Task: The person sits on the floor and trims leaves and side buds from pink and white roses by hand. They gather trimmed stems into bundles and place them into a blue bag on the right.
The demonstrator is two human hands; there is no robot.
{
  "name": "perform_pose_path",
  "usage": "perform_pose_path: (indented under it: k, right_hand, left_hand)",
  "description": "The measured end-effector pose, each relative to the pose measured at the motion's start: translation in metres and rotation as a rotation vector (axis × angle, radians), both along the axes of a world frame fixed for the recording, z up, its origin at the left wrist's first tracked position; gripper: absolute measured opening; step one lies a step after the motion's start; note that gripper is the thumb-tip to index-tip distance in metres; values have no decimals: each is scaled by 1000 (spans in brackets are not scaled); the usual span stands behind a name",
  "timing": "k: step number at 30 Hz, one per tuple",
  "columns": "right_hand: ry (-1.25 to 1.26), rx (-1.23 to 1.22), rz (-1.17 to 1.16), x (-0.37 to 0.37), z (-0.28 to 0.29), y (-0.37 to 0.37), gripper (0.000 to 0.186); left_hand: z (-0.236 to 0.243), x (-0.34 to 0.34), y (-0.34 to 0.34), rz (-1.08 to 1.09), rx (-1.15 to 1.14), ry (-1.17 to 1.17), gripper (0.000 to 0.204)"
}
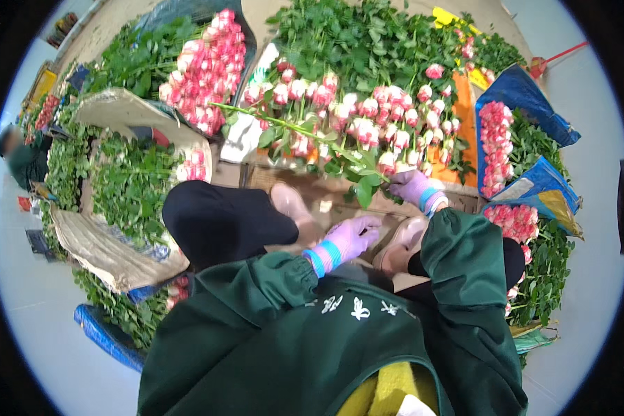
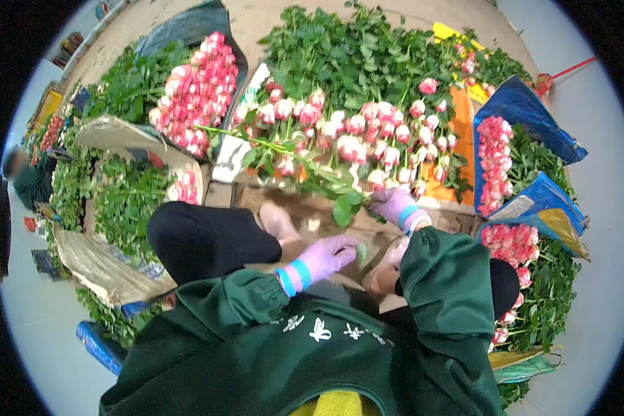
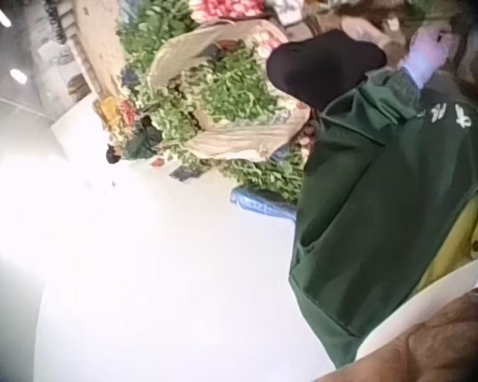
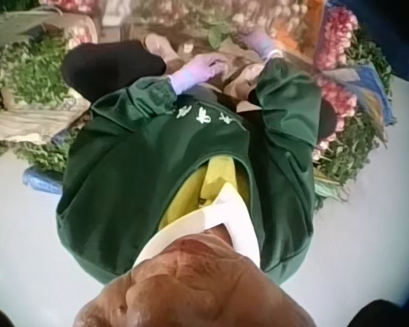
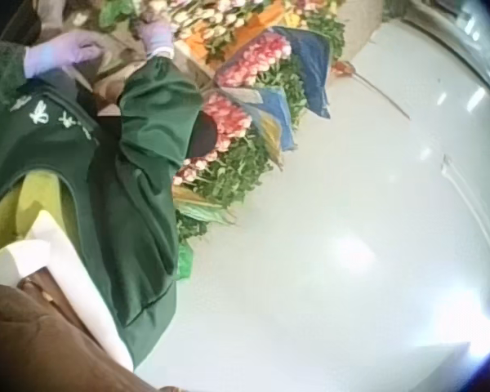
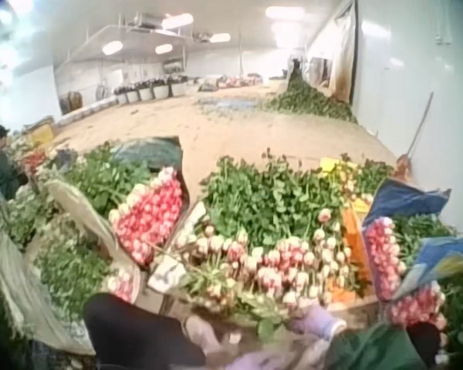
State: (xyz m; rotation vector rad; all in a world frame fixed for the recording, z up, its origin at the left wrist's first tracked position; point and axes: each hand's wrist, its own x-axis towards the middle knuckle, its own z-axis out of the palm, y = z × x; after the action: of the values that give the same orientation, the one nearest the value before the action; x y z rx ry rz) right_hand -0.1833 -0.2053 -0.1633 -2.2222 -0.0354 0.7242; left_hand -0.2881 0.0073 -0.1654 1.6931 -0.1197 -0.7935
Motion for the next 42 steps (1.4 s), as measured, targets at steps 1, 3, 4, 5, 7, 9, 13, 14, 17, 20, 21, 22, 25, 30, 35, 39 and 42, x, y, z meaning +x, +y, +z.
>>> perform_pose_path:
  k: [1,3,4,5,7,9,13,14,17,20,21,22,25,30,35,39,42]
  right_hand:
    - [-30,-114,38,-2,-15,-1,22]
    - [-7,-203,22,-13,-19,-3,25]
    - [-26,-231,33,-15,-30,-3,26]
    - [-43,-260,43,-19,-41,-4,26]
    - [-83,-385,110,-22,-42,5,27]
    - [-115,-360,111,-25,-58,6,27]
    - [-110,-434,166,-27,-74,24,27]
    - [-110,-424,152,-28,-80,27,27]
    - [-128,-393,129,-31,-81,41,27]
    - [-180,-346,140,-30,-87,52,25]
    - [-208,-335,143,-30,-88,56,25]
    - [-255,-345,169,-31,-94,61,24]
    - [-299,-295,170,-31,-97,77,23]
    - [-340,-231,97,-33,-96,93,22]
    - [-410,-262,188,-35,-95,107,17]
    - [-411,-274,183,-37,-107,114,15]
    - [-491,-271,88,-44,-115,119,17]
  left_hand:
    - [20,-1,5,-36,49,-27,28]
    - [16,-8,6,-54,13,13,28]
    - [16,-8,7,-85,53,-50,29]
    - [16,-9,7,-90,111,-23,30]
    - [20,-4,8,-63,45,-1,30]
    - [19,0,8,-70,144,30,31]
    - [-1,-2,7,-23,72,58,29]
    - [-7,-3,6,-18,61,54,29]
    - [-3,-2,7,-16,56,49,28]
    - [-10,-2,7,-9,80,50,28]
    - [-8,-1,7,-23,106,30,28]
    - [-6,-1,7,-37,131,10,28]
    - [-6,-2,8,-24,175,-45,29]
    - [1,4,12,-46,227,-97,30]
    - [-44,-8,23,88,120,-75,30]
    - [-43,-9,30,124,70,64,27]
    - [-25,-6,30,124,27,167,22]
